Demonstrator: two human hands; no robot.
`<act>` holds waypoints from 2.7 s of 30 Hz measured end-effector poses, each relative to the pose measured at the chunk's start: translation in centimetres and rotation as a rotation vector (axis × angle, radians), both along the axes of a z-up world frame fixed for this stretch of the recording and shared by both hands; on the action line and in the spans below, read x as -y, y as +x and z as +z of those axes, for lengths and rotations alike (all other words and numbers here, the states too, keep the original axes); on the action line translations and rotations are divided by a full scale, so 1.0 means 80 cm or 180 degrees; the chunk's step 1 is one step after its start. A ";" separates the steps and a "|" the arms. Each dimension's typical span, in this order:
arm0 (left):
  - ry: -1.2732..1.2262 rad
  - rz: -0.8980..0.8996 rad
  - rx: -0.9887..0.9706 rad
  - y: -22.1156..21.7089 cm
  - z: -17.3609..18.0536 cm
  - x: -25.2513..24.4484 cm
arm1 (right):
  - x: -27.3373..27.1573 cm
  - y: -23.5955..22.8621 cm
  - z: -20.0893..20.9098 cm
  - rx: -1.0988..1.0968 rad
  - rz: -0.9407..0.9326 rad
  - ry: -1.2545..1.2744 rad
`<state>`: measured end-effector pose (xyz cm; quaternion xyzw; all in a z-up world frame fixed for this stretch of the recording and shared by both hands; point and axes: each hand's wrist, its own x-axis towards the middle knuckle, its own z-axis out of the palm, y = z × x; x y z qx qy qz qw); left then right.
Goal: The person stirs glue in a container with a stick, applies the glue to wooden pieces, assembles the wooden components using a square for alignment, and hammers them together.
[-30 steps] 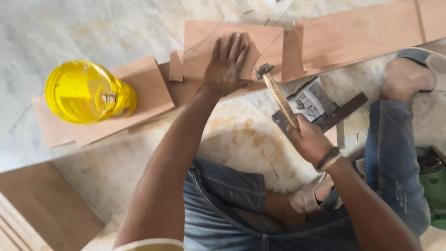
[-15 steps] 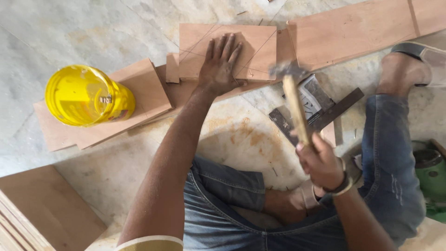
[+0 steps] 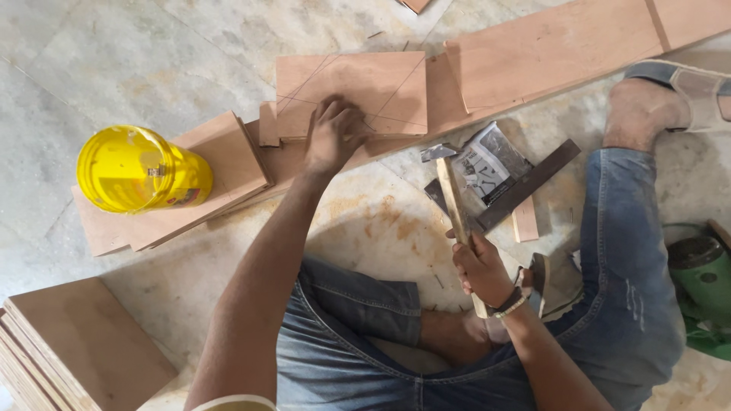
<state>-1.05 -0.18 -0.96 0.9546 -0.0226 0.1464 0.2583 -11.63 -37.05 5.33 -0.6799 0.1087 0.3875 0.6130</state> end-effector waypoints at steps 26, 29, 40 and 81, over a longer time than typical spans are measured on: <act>-0.1188 0.0032 -0.0421 -0.002 0.062 0.052 | 0.000 -0.005 0.010 0.0226 0.0437 0.0137; -0.1099 -0.0341 0.0012 0.008 0.059 0.052 | -0.003 -0.004 0.015 0.0212 0.0462 -0.0022; -0.1016 -0.0220 -0.0150 0.020 0.050 0.048 | -0.009 0.003 0.018 0.0085 0.0490 -0.0029; -0.1448 -0.0152 0.0093 0.027 0.029 0.078 | -0.035 0.048 0.078 0.1729 0.0824 -0.1023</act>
